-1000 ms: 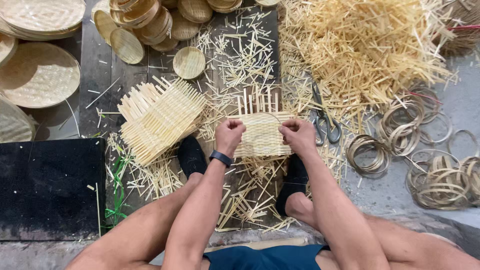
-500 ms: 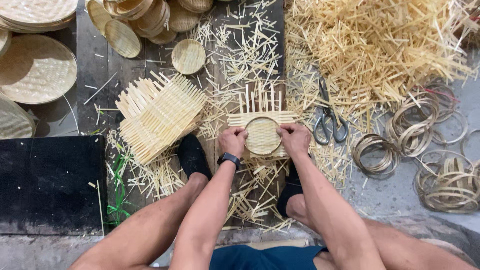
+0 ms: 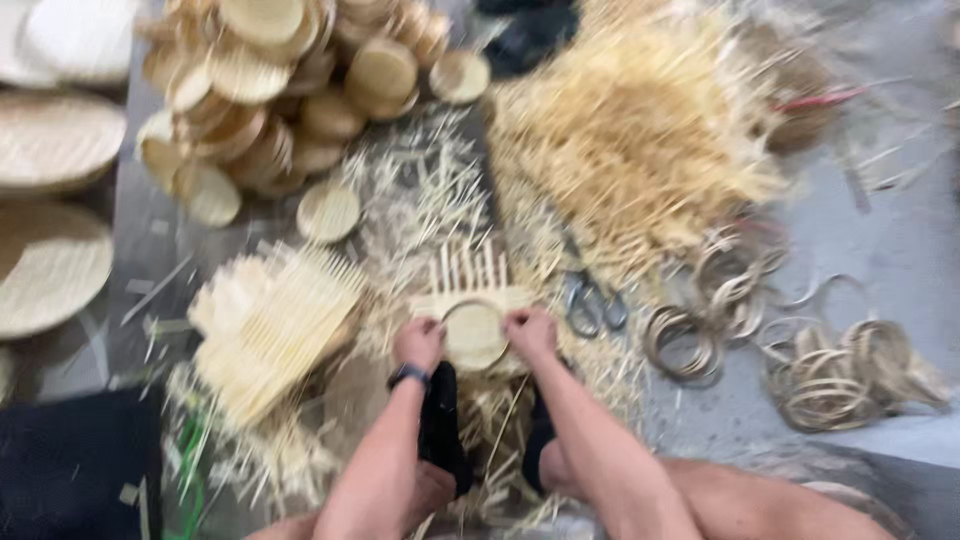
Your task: The person sits on the floor and repeatedly weaves small, round bamboo bowls. They place a pre-woven bamboo mat over a wooden mold, press it down, and use shears to trim the excess bamboo strips around the edge. The finished bowls are stacked nearby.
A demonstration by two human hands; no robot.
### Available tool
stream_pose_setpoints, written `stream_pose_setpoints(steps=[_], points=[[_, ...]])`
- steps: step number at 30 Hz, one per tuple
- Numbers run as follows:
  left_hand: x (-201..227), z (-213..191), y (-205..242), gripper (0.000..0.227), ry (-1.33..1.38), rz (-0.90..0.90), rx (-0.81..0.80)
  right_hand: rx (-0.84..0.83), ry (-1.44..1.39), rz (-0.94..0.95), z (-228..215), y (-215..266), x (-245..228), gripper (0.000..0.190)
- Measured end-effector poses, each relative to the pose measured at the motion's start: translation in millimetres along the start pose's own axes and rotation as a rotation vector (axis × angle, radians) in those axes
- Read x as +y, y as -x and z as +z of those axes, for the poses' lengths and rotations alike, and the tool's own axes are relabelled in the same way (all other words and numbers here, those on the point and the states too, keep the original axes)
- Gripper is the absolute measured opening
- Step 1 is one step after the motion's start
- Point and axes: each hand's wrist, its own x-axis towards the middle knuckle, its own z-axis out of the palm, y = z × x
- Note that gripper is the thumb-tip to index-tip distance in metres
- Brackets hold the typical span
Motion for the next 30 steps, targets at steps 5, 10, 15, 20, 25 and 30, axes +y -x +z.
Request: stream_pose_setpoints(steps=[5,10,15,20,25,30], points=[[-12.4,1.6,-19.8,0.022,0.069,-0.112,-0.050,-0.002,-0.094,0.073,-9.4,12.1,-16.3,0.020],[-14.2,-4.4,-19.6,0.021,0.270,-0.135,-0.083,-0.024,-0.084,0.123,-19.1,18.8,-33.9,0.024],[-8.5,-3.8,-9.2,0.020,0.217,-0.151,-0.005,-0.026,-0.067,0.050,-16.4,11.8,-22.2,0.026],[-10.8,-5.7,-5.3,0.021,0.157,-0.154,-0.021,-0.061,-0.129,0.043,-6.6,8.0,-1.8,0.026],[0.9,-12.9,-11.0,0.020,0.201,-0.164,-0.060,-0.157,-0.134,0.081,-20.5,-9.7,-20.4,0.023],[39.7,-34.1,-11.7,0.014,-0.080,-0.184,-0.187,-0.237,0.092,0.134,-47.7,-2.8,-56.2,0.022]])
